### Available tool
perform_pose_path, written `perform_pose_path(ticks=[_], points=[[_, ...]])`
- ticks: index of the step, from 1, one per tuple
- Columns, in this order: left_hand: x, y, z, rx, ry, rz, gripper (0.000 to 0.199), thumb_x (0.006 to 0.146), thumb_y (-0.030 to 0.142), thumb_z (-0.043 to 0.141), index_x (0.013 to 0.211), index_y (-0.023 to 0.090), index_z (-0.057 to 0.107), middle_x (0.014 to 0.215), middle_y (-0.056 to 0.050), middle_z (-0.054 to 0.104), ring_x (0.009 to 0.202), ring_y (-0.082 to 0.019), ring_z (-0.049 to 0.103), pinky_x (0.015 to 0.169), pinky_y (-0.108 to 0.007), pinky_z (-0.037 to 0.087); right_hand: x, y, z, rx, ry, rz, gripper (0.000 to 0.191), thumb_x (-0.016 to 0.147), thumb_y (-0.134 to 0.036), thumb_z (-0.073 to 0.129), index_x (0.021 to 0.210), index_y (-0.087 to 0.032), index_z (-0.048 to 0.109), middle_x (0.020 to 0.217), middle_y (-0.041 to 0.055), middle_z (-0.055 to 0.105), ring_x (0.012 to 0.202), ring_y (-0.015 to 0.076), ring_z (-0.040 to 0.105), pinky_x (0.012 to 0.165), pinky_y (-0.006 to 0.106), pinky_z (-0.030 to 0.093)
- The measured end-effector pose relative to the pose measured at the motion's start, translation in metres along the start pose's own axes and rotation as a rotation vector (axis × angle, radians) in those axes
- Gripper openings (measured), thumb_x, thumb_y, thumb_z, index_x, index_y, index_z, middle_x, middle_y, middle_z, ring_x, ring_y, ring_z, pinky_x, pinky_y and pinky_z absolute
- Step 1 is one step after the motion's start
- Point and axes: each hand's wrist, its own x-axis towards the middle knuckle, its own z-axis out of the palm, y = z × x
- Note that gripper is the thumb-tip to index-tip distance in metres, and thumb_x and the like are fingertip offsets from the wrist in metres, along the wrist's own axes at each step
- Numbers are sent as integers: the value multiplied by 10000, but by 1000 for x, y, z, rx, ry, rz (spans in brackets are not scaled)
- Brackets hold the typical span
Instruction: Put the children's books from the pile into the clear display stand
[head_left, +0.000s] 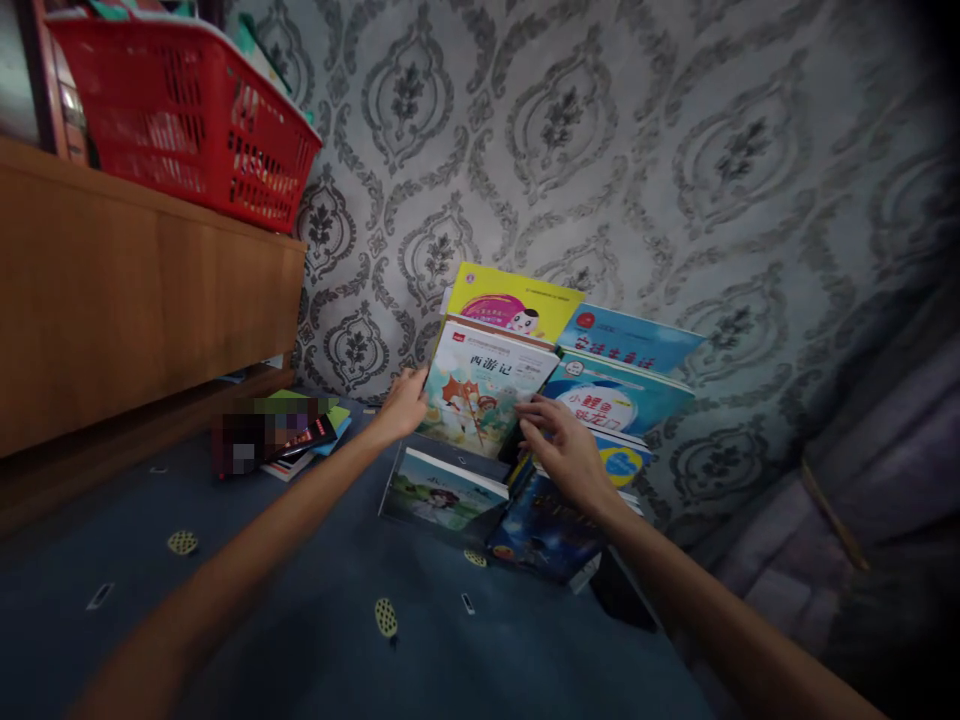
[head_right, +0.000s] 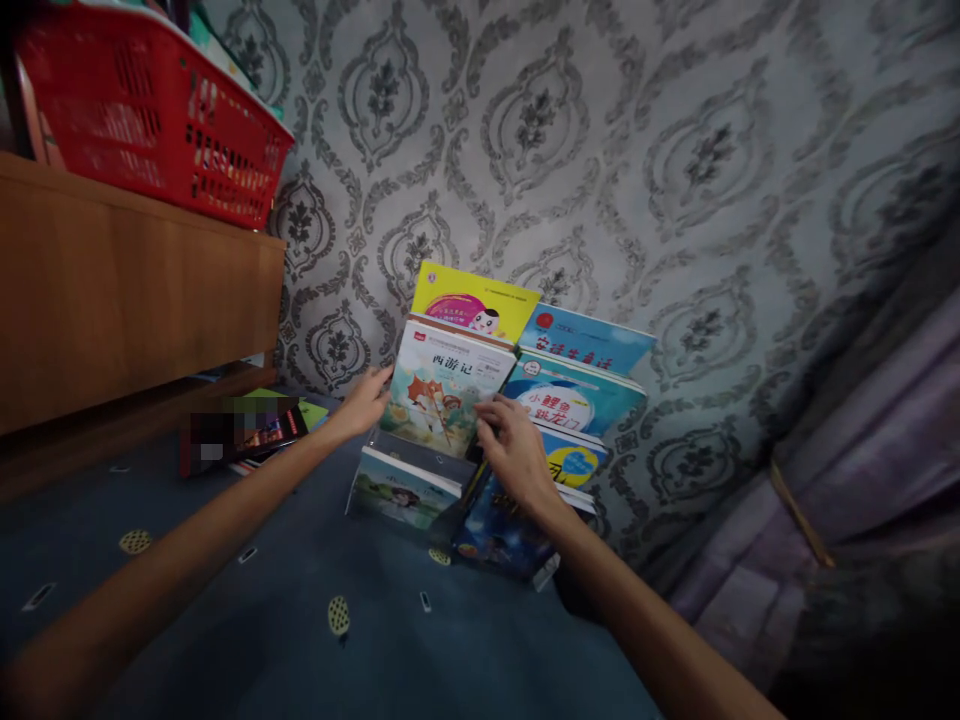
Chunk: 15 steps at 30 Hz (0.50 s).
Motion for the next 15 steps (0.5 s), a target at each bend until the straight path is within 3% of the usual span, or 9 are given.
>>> perform_pose_path(ticks=[9,15], points=[[-13,-2,6,17,0,-7,524,861,106,459,1376,137,546,1192,-135,542,1188,-274,509,1097,-411,405,-6,9,5,69,15,70,383,878,-504,625,1130,-223,693,1348,158,615,1090,311,702,718,422,669],[-14,-5,10,-34,46,-6,520,843,111,468,1350,157,576,1172,-119,532,1188,-269,495,1086,-395,405,-2,15,16,178,106,93,489,831,-509,701,1226,-241,594,1278,138,668,1145,300,691,890,472,624]])
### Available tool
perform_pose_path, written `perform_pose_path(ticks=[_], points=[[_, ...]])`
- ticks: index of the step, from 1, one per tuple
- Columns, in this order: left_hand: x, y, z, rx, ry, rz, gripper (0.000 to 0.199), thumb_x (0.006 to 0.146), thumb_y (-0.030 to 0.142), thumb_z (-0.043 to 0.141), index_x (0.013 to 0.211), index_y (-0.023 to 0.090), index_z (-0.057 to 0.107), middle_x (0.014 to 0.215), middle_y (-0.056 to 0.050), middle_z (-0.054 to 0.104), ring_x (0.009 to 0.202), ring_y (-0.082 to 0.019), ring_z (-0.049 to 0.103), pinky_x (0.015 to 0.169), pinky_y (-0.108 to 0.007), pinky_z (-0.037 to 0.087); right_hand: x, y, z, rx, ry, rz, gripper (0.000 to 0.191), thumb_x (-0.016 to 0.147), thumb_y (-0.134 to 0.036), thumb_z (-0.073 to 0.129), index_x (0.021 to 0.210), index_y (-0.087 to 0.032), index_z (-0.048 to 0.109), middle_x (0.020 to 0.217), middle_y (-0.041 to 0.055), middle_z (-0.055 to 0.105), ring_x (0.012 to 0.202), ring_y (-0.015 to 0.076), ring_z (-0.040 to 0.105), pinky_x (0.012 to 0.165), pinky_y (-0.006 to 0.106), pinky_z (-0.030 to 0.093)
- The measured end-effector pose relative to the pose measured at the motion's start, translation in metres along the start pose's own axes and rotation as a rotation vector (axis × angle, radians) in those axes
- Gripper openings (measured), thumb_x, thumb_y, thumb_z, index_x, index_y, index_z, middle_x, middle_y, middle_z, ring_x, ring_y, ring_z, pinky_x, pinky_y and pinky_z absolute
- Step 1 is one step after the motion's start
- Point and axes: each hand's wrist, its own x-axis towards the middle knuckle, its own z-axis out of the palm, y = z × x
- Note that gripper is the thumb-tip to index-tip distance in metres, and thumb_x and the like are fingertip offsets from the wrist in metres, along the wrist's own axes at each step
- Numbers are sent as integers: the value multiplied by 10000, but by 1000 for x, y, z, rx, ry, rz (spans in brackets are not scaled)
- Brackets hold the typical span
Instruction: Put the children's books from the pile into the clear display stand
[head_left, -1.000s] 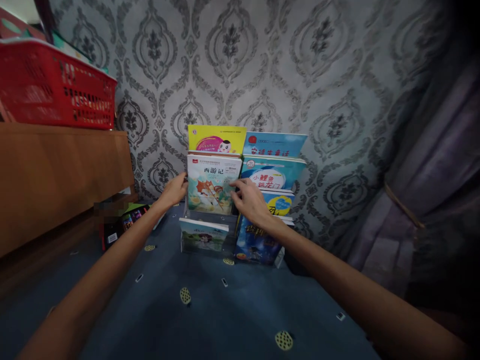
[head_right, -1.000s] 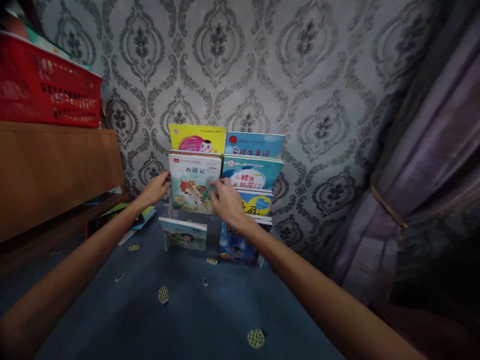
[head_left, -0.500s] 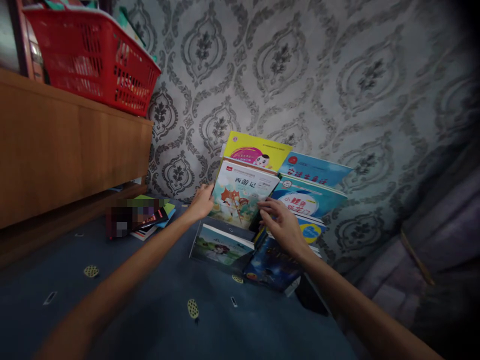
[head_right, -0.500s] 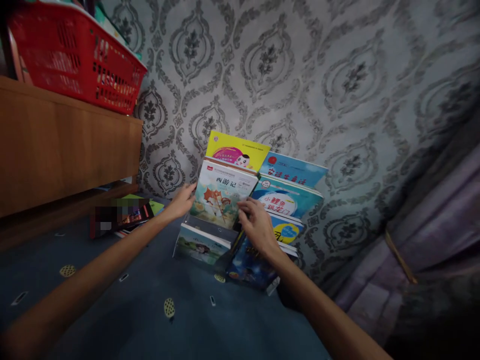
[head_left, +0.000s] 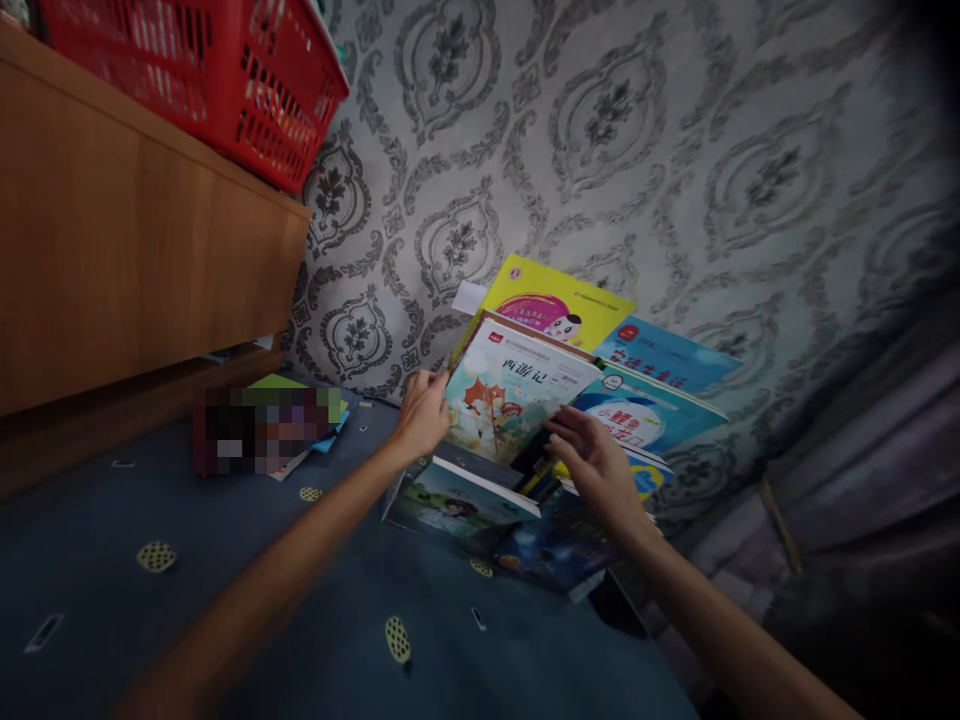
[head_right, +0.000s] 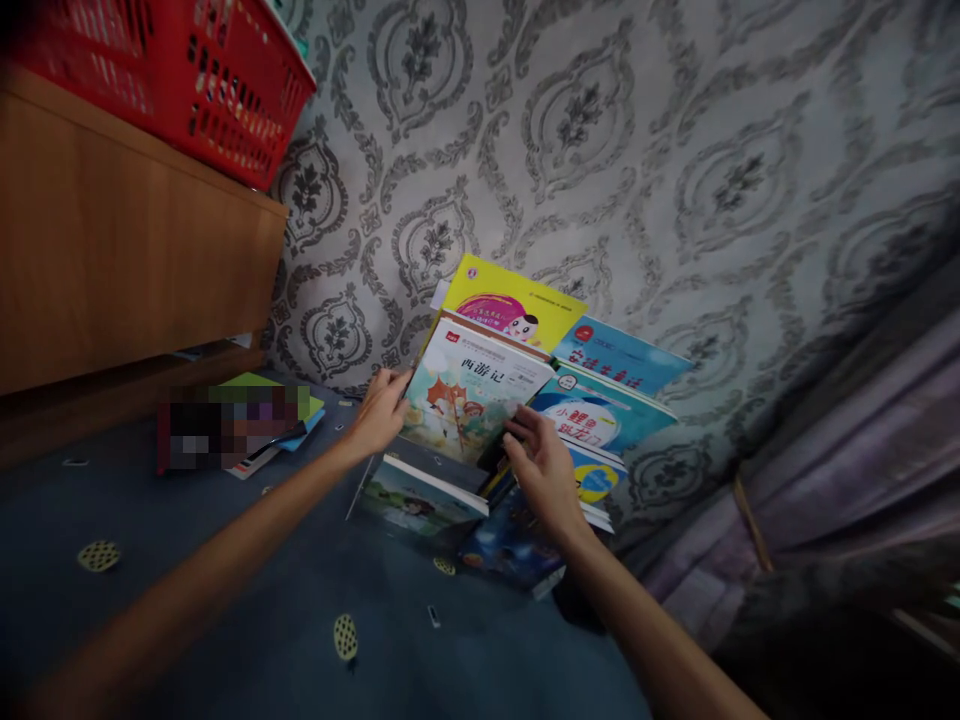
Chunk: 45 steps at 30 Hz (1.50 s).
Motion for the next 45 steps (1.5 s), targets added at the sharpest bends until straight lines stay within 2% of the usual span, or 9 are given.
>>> perform_pose_path(ticks=[4,8,12,16,21,30,36,41,45], points=[[-5,-11,8,-84,29,12,535,838,126,466,1357,170,587,1175,-108,520,1191,-259,495,1099,-381,394,0,-12,8,74,52,132,599,768,-508,748,1253,-205,569,1134,123,682,1001,276,726,689,368,649],[-9,-22,14,-142,62,51,570,839,139,475,1397,210,563,1175,-90,522,1180,-248,502,1102,-378,389,-3,-37,19,152,47,339,706,711,-420,793,1320,-168,541,897,49,683,753,234,732,465,268,573],[-7,-25,13,-121,36,84,599,848,157,472,1444,183,526,1151,-102,536,1161,-263,498,1081,-389,391,-7,-54,32,276,79,556,682,744,-222,742,1365,-115,479,864,73,727,740,219,750,465,224,565],[-4,-24,10,-127,1,68,630,861,160,458,1490,168,482,1164,-110,540,1160,-269,495,1080,-392,379,-12,-58,43,345,76,715,616,817,-94,635,1389,-85,406,806,79,746,689,196,751,470,209,559],[-4,-23,10,-112,-5,51,650,849,156,461,1498,168,482,1147,-106,529,1127,-271,490,1064,-389,381,-15,-52,50,339,84,723,612,860,-63,596,1418,-76,344,726,53,734,626,190,743,447,205,546],[-6,-23,13,-94,18,54,653,857,176,459,1509,164,470,1165,-111,515,1145,-276,477,1082,-402,376,-13,-49,51,331,57,739,651,816,-82,638,1391,-111,334,663,34,728,596,205,744,431,193,532],[-6,-28,12,-124,22,99,664,852,184,483,1515,212,468,1160,-95,522,1148,-268,483,1092,-418,375,-15,-49,49,357,54,713,712,788,-106,683,1415,-104,345,684,36,731,624,219,757,441,206,542],[-10,-27,8,-145,1,93,645,848,173,466,1493,165,488,1200,-117,534,1196,-275,496,1115,-447,384,-18,-49,49,412,38,706,706,798,-75,629,1450,-88,359,698,45,738,632,208,755,468,214,551],[-20,-31,-3,-160,-55,129,574,884,143,409,1444,167,531,1243,-138,574,1239,-244,528,1111,-402,418,-24,-42,47,426,-4,655,665,786,-130,689,1406,-107,451,818,81,775,754,224,779,584,251,604]])
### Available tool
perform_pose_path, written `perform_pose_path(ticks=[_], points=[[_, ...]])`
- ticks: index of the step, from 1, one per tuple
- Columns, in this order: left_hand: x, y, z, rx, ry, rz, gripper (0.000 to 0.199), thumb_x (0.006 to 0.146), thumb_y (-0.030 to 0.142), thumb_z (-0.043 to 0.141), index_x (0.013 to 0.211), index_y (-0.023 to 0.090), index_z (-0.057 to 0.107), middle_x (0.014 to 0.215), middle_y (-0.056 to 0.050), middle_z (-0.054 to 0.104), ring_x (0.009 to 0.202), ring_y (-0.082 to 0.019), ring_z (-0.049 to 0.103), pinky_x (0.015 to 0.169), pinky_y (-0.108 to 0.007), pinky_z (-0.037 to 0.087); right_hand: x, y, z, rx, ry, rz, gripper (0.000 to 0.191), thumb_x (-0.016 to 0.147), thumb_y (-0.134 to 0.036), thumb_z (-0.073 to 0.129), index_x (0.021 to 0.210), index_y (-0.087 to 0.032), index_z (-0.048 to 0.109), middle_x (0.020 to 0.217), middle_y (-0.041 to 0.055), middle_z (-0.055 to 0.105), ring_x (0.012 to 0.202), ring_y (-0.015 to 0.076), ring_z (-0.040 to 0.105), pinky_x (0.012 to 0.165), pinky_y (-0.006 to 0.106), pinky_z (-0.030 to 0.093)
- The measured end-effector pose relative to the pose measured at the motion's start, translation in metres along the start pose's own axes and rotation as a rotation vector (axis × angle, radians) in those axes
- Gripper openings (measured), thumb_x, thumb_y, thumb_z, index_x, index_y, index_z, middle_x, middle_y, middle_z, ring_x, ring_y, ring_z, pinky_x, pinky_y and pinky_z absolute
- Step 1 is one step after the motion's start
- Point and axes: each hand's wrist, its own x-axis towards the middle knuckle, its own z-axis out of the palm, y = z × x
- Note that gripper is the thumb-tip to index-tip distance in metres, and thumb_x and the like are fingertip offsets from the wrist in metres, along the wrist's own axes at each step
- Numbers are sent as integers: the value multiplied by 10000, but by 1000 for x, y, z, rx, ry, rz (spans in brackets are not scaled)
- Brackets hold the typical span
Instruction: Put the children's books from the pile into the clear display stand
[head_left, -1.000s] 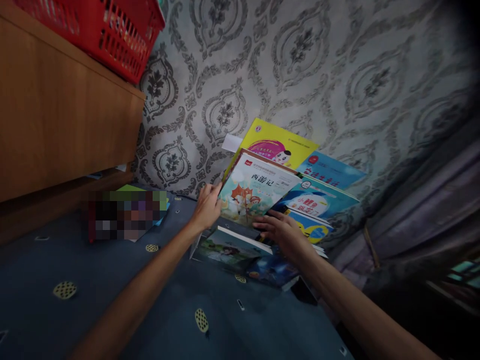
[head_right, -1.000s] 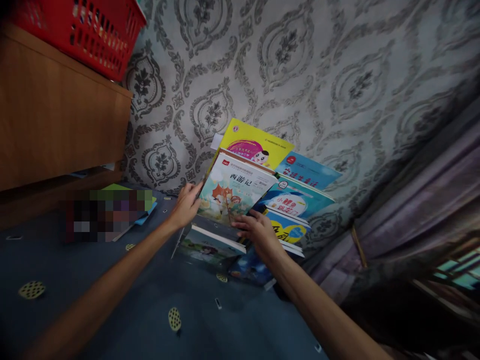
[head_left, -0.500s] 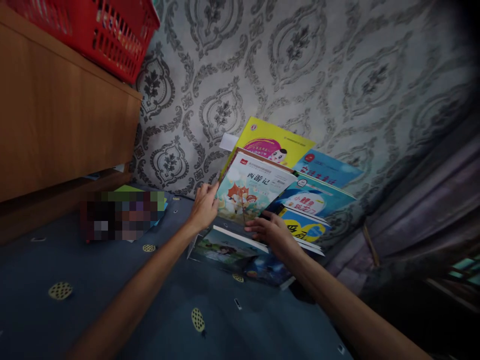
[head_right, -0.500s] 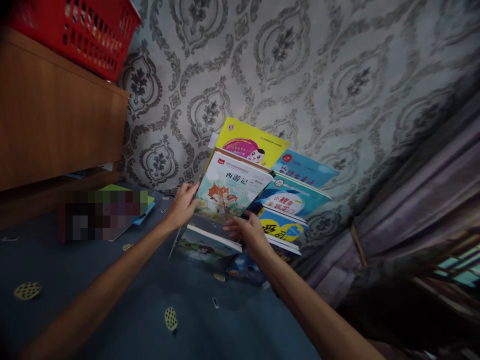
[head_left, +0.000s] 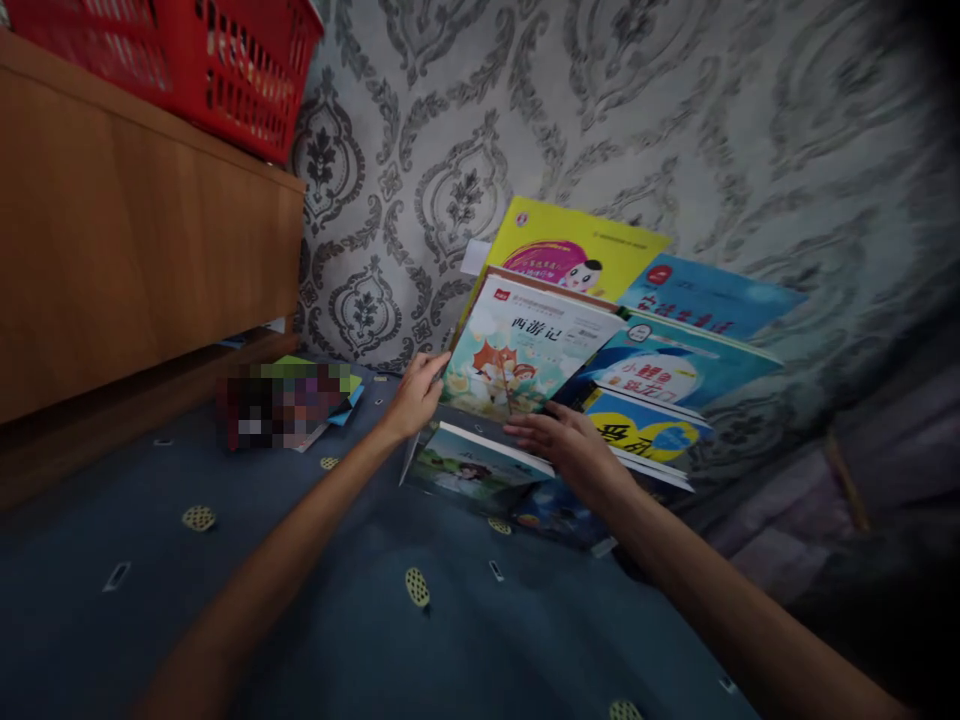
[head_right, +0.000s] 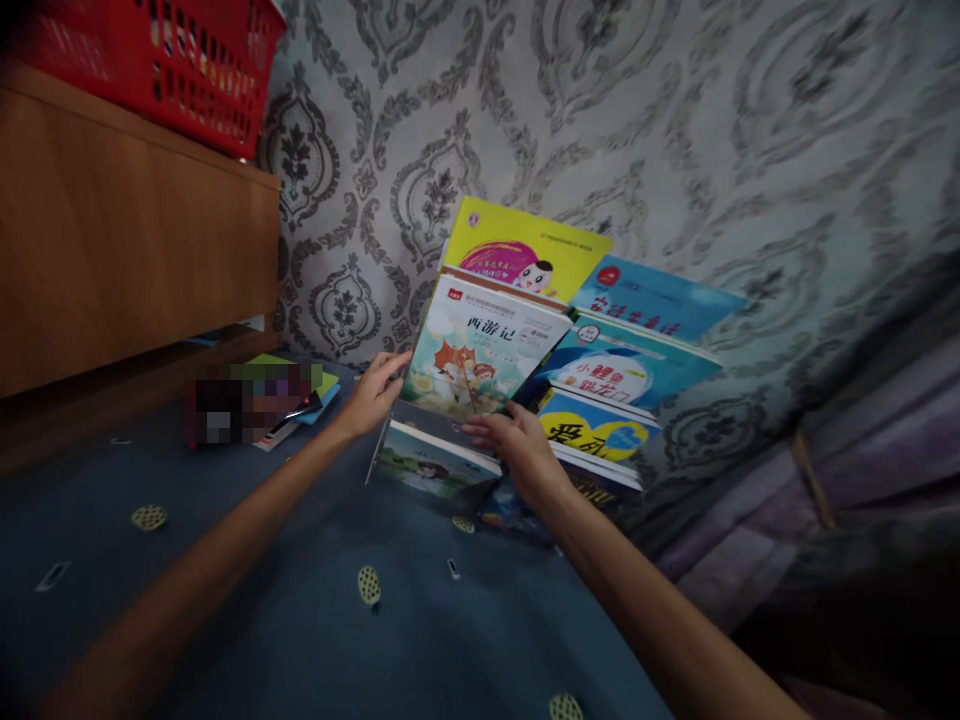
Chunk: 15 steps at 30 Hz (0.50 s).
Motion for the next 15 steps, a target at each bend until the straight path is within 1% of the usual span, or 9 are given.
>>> perform_pose_path(ticks=[2,4,6,8,9,11,13,15], points=[[-10,-5,-9,31,-14,-8,521,911,155,400,1406,189,556,1234,-124,598,1220,-229,550,1103,-398,429,-1,4,-8,-52,-76,-29,603,787,-222,735,1348,-135,530,902,98,790,859,250,783,699,304,633],[-22,-12,-23,121,-28,-31,453,937,192,415,1359,187,580,1227,-118,614,1199,-235,562,1092,-414,436,-4,7,-17,-135,-158,-95,548,783,-330,766,1279,-169,600,946,99,795,949,275,772,813,369,633],[-36,-23,-41,296,-48,-77,391,961,229,424,1303,189,608,1214,-119,629,1191,-250,566,1087,-434,437,-12,9,-27,-222,-189,-229,509,791,-431,762,1227,-198,644,991,96,795,1012,286,754,899,424,611],[-52,-34,-62,516,-87,-165,378,972,294,448,1294,178,610,1257,-149,618,1237,-289,545,1103,-471,421,-26,9,-36,-308,-147,-404,468,831,-492,716,1208,-219,666,1057,98,787,1059,288,734,941,455,590],[-60,-39,-73,634,-108,-226,402,971,342,469,1310,170,600,1315,-171,596,1278,-319,521,1117,-499,402,-35,8,-39,-352,-109,-487,432,863,-496,683,1201,-228,674,1091,101,781,1077,289,724,953,464,582],[-75,-48,-93,840,-177,-357,523,947,426,515,1380,135,545,1434,-232,524,1358,-395,455,1136,-600,343,-56,8,-43,-442,-31,-630,327,927,-452,616,1171,-248,692,1128,98,770,1090,286,715,960,465,579],[-90,-54,-109,943,-238,-485,685,927,511,528,1471,105,445,1532,-275,433,1423,-445,378,1123,-687,303,-77,11,-45,-519,22,-756,220,966,-356,571,1112,-270,710,1104,80,773,1038,266,729,931,441,594],[-102,-59,-119,971,-278,-596,777,921,585,495,1527,114,369,1586,-276,374,1469,-459,321,1114,-712,297,-96,19,-45,-553,-4,-883,209,969,-234,553,1102,-290,705,1050,56,778,968,234,744,879,392,612]])
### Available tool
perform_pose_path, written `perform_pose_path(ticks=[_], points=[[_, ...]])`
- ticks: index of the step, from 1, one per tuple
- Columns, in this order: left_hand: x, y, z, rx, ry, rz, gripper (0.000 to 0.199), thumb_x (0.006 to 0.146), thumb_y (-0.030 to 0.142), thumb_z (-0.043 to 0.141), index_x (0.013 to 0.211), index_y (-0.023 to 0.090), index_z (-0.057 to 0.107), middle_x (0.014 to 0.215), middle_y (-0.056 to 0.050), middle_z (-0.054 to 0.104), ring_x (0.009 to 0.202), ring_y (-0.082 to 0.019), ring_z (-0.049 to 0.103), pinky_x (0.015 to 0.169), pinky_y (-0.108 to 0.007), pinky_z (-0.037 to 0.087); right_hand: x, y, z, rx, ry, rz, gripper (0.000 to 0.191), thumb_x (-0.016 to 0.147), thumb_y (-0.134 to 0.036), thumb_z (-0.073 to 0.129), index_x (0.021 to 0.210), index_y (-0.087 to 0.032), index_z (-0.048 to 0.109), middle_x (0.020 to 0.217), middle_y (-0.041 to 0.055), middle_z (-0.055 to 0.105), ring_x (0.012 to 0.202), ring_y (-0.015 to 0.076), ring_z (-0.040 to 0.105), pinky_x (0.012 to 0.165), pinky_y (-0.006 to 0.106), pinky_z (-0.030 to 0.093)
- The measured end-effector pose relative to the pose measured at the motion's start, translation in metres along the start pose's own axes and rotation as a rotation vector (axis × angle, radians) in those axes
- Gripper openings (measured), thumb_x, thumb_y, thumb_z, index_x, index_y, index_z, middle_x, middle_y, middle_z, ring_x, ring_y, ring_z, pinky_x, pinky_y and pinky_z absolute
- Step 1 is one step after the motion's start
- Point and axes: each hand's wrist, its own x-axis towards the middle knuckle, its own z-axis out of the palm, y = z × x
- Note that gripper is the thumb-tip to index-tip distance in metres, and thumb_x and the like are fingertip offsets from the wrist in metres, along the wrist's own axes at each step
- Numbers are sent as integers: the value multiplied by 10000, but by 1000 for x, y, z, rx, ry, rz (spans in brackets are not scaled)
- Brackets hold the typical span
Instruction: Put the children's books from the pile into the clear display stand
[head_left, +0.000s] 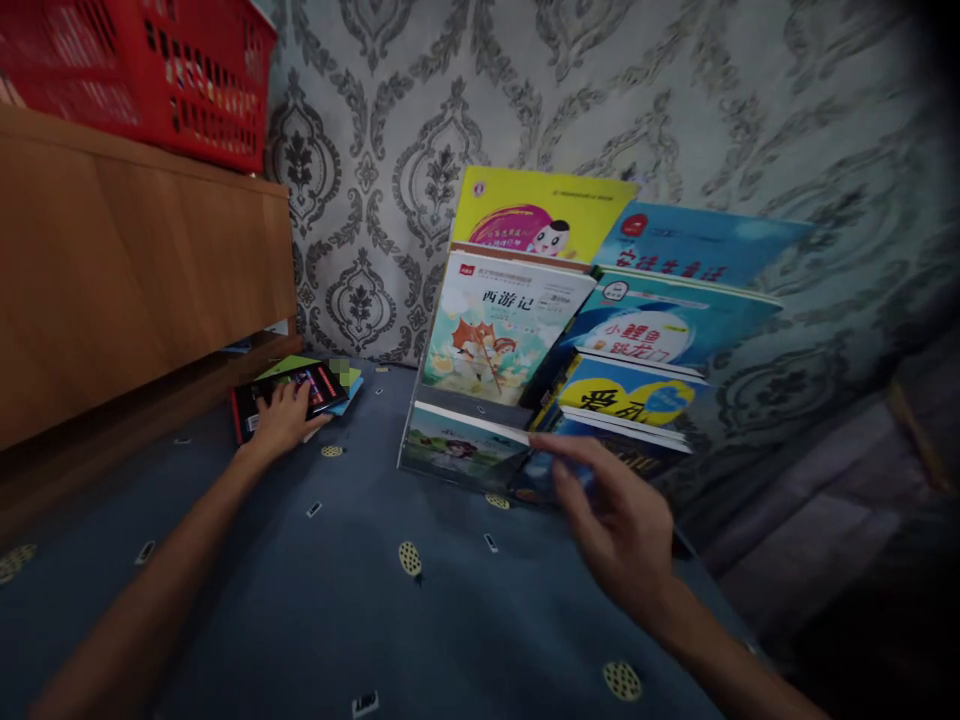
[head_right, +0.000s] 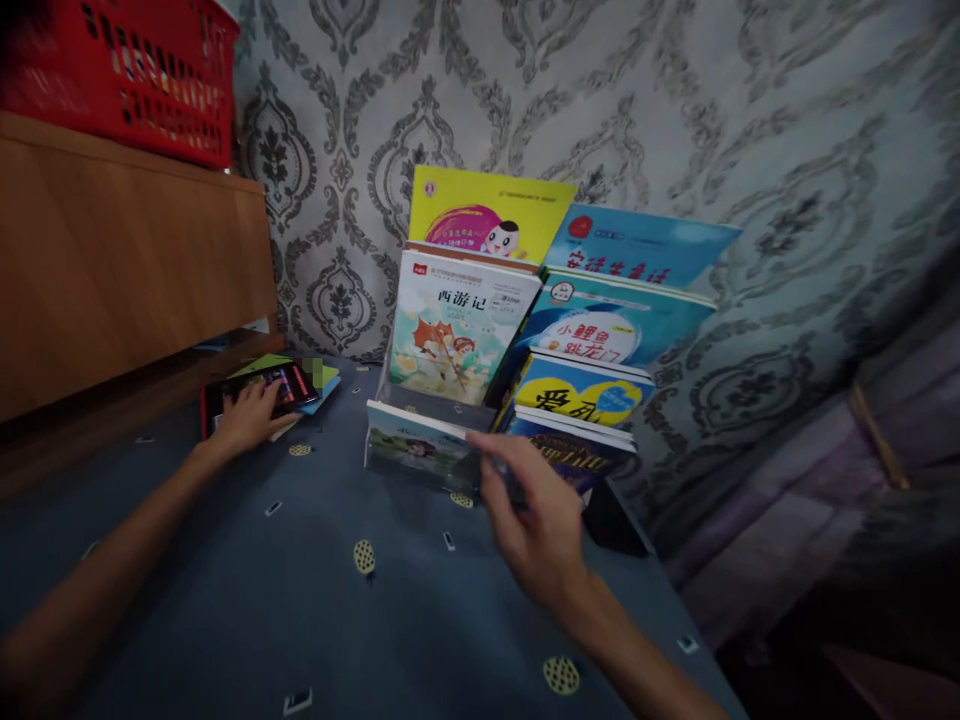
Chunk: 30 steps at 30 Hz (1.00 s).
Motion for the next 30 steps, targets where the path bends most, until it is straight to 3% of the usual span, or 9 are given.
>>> perform_pose_path(ticks=[4,6,11,17,21,24,30], points=[[-9,-8,8,45,-29,-43,794,937,610,412,1539,95,357,1617,-272,334,1515,-451,262,1126,-698,301,-37,-5,16,85,-90,-252,386,911,-53,555,1189,-303,650,1019,28,784,952,186,747,878,322,605],[-11,-5,10,83,-8,-28,773,952,575,389,1531,63,363,1615,-279,334,1513,-456,264,1122,-698,308,-55,-3,29,141,-178,-309,410,907,-34,522,1219,-278,632,1023,41,783,948,185,745,877,321,607],[-14,5,14,156,44,-21,697,977,478,346,1499,20,403,1573,-307,390,1470,-477,337,1084,-690,361,-93,8,58,169,-324,-222,336,947,-69,449,1141,-236,666,938,54,766,888,196,731,873,343,607],[-15,9,28,273,157,-24,608,971,390,349,1445,36,490,1503,-302,486,1407,-459,435,1053,-652,412,-127,26,82,199,-501,-128,315,959,-82,466,1143,-214,684,1017,68,771,987,173,714,986,290,542],[-14,9,36,331,200,-37,572,987,358,346,1440,45,504,1486,-290,509,1386,-429,471,1047,-617,430,-136,40,93,244,-500,-78,334,924,-67,496,1128,-224,709,964,51,779,932,169,723,957,284,546],[-13,10,36,337,199,-51,571,999,370,352,1439,39,503,1482,-291,510,1387,-431,468,1043,-613,432,-137,43,96,264,-507,-56,347,890,-57,530,1133,-212,723,985,63,778,970,179,721,930,271,551],[-20,18,24,367,208,-26,544,1004,394,356,1358,35,559,1388,-293,585,1304,-435,531,980,-590,475,-132,32,85,251,-616,64,357,934,-82,518,1192,-220,723,1113,75,766,1123,203,682,1030,339,510]])
